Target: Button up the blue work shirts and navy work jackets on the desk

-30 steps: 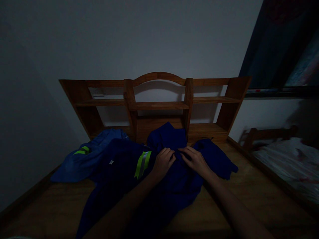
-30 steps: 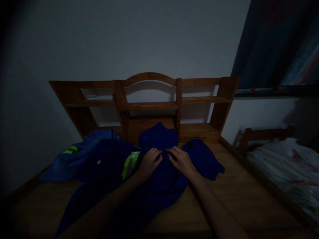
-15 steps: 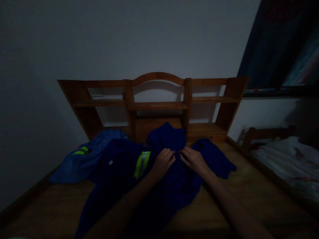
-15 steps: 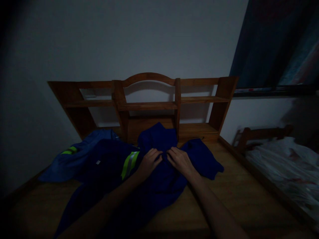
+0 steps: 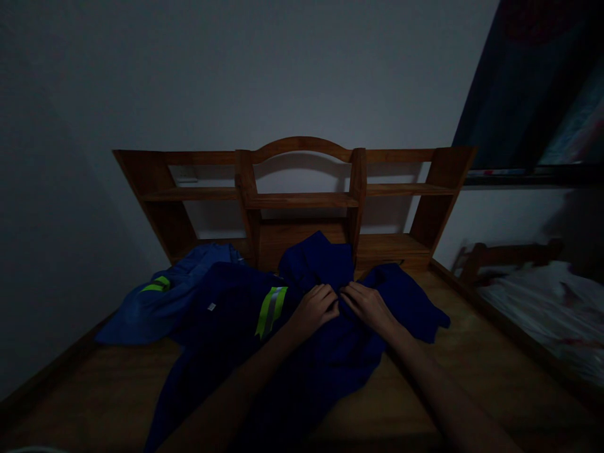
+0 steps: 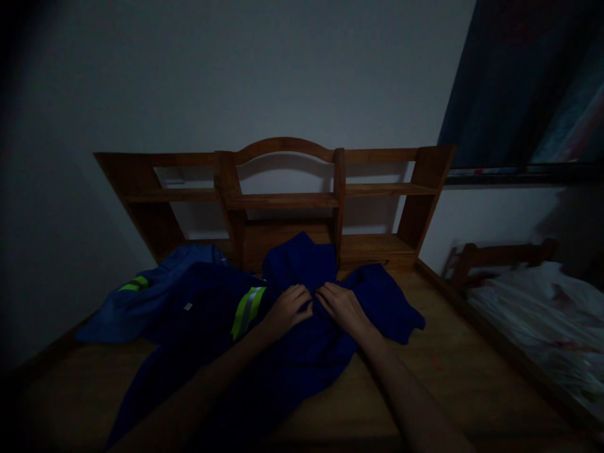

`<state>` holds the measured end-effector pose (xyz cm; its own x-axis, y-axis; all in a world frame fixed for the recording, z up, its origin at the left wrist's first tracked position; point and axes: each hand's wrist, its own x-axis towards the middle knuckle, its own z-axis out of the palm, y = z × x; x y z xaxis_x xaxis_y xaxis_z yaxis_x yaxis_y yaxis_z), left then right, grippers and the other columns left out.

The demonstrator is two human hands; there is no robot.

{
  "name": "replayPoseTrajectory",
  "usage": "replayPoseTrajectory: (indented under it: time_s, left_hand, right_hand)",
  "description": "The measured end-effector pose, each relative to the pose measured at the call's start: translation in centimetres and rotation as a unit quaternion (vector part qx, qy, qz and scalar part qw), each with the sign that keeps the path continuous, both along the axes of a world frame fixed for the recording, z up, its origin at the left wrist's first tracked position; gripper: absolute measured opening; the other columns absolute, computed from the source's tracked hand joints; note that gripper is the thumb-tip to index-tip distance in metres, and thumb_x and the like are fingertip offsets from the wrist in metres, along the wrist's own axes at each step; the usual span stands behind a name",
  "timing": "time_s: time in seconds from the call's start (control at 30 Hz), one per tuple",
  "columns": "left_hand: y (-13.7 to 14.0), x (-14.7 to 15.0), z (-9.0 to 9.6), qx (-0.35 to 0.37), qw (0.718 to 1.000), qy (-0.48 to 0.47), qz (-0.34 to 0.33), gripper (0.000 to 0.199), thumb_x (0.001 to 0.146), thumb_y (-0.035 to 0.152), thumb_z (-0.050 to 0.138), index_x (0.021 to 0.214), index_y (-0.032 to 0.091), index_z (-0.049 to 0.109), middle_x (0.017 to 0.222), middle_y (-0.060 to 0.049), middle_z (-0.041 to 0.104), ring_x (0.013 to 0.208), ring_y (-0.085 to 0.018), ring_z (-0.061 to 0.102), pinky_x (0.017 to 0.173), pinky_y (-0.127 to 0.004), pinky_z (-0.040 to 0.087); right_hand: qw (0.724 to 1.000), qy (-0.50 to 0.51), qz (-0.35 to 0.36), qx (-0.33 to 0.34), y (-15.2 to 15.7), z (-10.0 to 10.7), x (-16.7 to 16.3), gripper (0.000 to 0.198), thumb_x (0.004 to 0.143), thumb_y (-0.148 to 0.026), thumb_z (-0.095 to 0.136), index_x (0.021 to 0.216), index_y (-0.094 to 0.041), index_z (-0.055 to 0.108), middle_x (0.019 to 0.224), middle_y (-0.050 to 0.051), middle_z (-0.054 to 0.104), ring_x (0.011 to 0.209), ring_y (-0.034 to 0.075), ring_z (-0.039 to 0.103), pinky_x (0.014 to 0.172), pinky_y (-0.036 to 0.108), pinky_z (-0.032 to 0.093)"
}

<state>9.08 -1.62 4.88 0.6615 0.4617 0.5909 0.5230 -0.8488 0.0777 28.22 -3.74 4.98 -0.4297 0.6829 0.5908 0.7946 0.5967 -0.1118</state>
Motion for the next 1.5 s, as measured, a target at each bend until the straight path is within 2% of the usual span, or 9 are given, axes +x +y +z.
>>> replayPoseTrajectory:
  time_s: [0.27, 0.43, 0.9, 1.1, 1.27, 1.5]
  left_hand:
    - [-0.04, 0.3, -0.49, -0.006, 0.998, -0.035, 0.053, 0.012, 0.087, 0.021, 0.045, 0.096, 0.017, 0.053, 0.093, -0.006, 0.055, 0.092, -0.019, 0.052, 0.085, -0.035, 0.044]
    - [-0.08, 0.46, -0.48, 0.004, 0.998, -0.029, 0.052, 0.022, 0.087, 0.021, 0.044, 0.107, 0.018, 0.052, 0.099, -0.007, 0.056, 0.096, -0.021, 0.052, 0.086, -0.037, 0.043]
    - [0.08, 0.0, -0.08, -0.01, 0.998, -0.052, 0.031, 0.022, 0.088, 0.016, 0.039, 0.102, 0.018, 0.056, 0.095, -0.006, 0.057, 0.094, -0.019, 0.052, 0.086, -0.036, 0.043]
    - [-0.19, 0.11, -0.02, -0.011, 0.998, -0.061, 0.032, 0.021, 0.087, 0.022, 0.044, 0.103, 0.016, 0.056, 0.097, -0.007, 0.057, 0.096, -0.02, 0.051, 0.088, -0.037, 0.042]
    - [-0.04, -0.01, -0.06, -0.01, 0.997, -0.066, 0.028, 0.024, 0.092, 0.023, 0.038, 0.107, 0.018, 0.057, 0.094, -0.006, 0.058, 0.093, -0.019, 0.053, 0.086, -0.036, 0.043]
    - [0.38, -0.15, -0.14, -0.015, 0.998, -0.056, 0.015, 0.025, 0.093, 0.023, 0.036, 0.101, 0.018, 0.059, 0.089, -0.006, 0.059, 0.089, -0.018, 0.053, 0.082, -0.034, 0.043]
  right_hand:
    - [1.0, -0.001, -0.006, -0.003, 0.08, 0.02, -0.04, 0.021, 0.094, -0.025, 0.038, 0.103, -0.021, 0.057, 0.09, 0.005, 0.061, 0.087, 0.016, 0.059, 0.077, 0.028, 0.047]
    - [1.0, -0.002, -0.014, -0.001, 0.2, -0.17, -0.23, 0.02, 0.093, -0.025, 0.039, 0.102, -0.02, 0.057, 0.088, 0.006, 0.062, 0.085, 0.016, 0.06, 0.075, 0.027, 0.047]
    - [1.0, 0.018, -0.017, -0.005, -0.28, 0.09, -0.25, 0.02, 0.092, -0.027, 0.042, 0.1, -0.021, 0.059, 0.091, 0.005, 0.062, 0.086, 0.016, 0.059, 0.076, 0.027, 0.047]
    - [0.999, 0.029, -0.039, 0.01, -0.29, 0.16, -0.4, 0.02, 0.091, -0.029, 0.042, 0.096, -0.021, 0.06, 0.085, 0.005, 0.062, 0.083, 0.016, 0.06, 0.072, 0.026, 0.046]
    - [0.997, 0.04, -0.05, 0.034, -0.23, 0.14, -0.42, 0.022, 0.091, -0.032, 0.043, 0.093, -0.022, 0.062, 0.082, 0.005, 0.063, 0.078, 0.016, 0.06, 0.068, 0.025, 0.046]
    - [0.997, 0.03, -0.056, 0.031, -0.27, 0.06, -0.43, 0.022, 0.091, -0.033, 0.043, 0.092, -0.022, 0.062, 0.08, 0.005, 0.063, 0.078, 0.016, 0.06, 0.068, 0.025, 0.046]
